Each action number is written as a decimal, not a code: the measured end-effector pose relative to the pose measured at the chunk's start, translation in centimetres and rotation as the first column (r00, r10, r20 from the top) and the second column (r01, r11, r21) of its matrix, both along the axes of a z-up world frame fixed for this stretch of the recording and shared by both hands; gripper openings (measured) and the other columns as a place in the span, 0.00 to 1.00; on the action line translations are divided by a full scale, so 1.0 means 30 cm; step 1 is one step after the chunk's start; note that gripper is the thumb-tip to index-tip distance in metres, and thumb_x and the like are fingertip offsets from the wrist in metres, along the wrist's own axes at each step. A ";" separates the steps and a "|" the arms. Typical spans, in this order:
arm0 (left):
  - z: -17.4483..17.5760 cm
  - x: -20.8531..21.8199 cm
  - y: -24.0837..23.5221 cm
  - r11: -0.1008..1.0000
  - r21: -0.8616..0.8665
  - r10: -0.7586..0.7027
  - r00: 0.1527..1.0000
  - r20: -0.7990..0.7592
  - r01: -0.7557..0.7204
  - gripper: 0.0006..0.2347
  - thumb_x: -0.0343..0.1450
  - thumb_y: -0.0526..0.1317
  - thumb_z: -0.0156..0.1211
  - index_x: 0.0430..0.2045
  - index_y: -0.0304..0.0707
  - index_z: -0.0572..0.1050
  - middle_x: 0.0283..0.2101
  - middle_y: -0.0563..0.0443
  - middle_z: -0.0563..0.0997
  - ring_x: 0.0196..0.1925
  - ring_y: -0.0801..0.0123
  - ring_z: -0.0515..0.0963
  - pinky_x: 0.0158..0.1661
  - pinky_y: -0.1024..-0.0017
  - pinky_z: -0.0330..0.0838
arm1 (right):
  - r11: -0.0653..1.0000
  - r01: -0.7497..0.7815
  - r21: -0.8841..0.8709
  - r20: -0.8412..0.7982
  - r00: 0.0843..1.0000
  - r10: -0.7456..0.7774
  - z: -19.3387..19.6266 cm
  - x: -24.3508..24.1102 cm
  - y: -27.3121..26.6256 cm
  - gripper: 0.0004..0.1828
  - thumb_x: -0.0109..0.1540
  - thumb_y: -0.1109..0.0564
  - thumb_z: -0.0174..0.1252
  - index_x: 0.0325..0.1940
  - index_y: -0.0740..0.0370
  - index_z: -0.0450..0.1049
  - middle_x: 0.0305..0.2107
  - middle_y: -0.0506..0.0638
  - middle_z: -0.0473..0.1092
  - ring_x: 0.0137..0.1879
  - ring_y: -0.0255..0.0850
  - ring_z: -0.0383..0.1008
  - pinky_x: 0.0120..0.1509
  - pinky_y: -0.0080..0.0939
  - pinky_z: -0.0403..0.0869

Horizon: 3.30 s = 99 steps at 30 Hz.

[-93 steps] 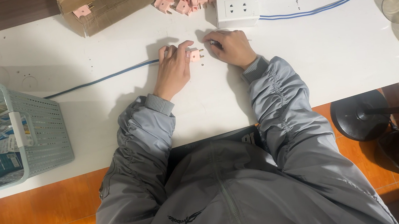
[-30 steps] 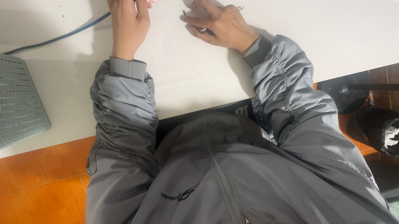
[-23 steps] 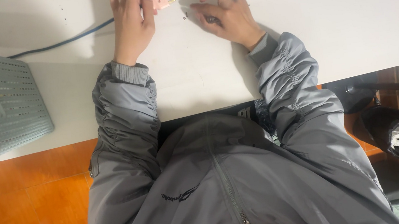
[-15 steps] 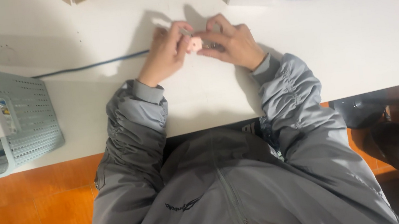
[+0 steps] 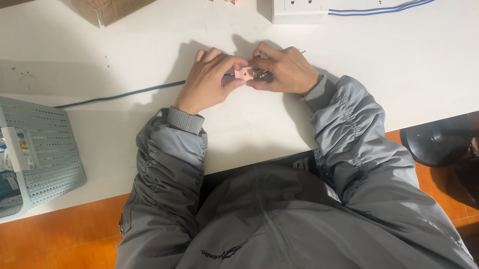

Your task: Assembling an electrical plug by stripping wires, inserting them into terminals, and tightening screws with a screwdriver.

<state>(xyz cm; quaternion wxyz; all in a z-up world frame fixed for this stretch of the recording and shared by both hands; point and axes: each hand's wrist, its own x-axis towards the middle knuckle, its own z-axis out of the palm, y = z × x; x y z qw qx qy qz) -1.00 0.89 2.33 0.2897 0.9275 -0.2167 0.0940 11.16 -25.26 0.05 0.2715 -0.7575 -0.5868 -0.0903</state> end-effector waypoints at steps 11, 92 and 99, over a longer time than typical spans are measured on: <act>-0.024 0.013 0.009 0.999 0.038 0.038 0.998 -0.049 -0.036 0.26 0.78 0.48 0.76 0.72 0.51 0.73 0.50 0.54 0.90 0.54 0.61 0.79 0.57 0.57 0.62 | 0.999 0.042 -0.020 -0.083 0.996 -0.044 -0.013 0.014 -0.007 0.23 0.69 0.34 0.73 0.54 0.54 0.89 0.45 0.43 0.72 0.26 0.50 0.82 0.38 0.48 0.80; -0.068 0.027 -0.048 0.997 0.071 0.030 0.985 0.168 -0.042 0.11 0.83 0.48 0.73 0.44 0.42 0.81 0.39 0.57 0.86 0.36 0.61 0.81 0.53 0.61 0.68 | 0.803 0.351 0.482 -0.752 0.636 0.173 0.120 -0.102 0.037 0.23 0.84 0.46 0.55 0.78 0.60 0.64 0.55 0.60 0.75 0.56 0.50 0.85 0.54 0.44 0.89; -0.066 0.026 -0.049 0.998 0.052 0.032 0.979 0.199 -0.043 0.10 0.82 0.46 0.75 0.44 0.44 0.80 0.36 0.59 0.84 0.34 0.62 0.80 0.53 0.62 0.68 | 0.829 0.319 0.460 -0.757 0.628 0.179 0.108 -0.106 0.035 0.22 0.84 0.48 0.56 0.79 0.59 0.65 0.54 0.60 0.75 0.57 0.51 0.85 0.61 0.45 0.84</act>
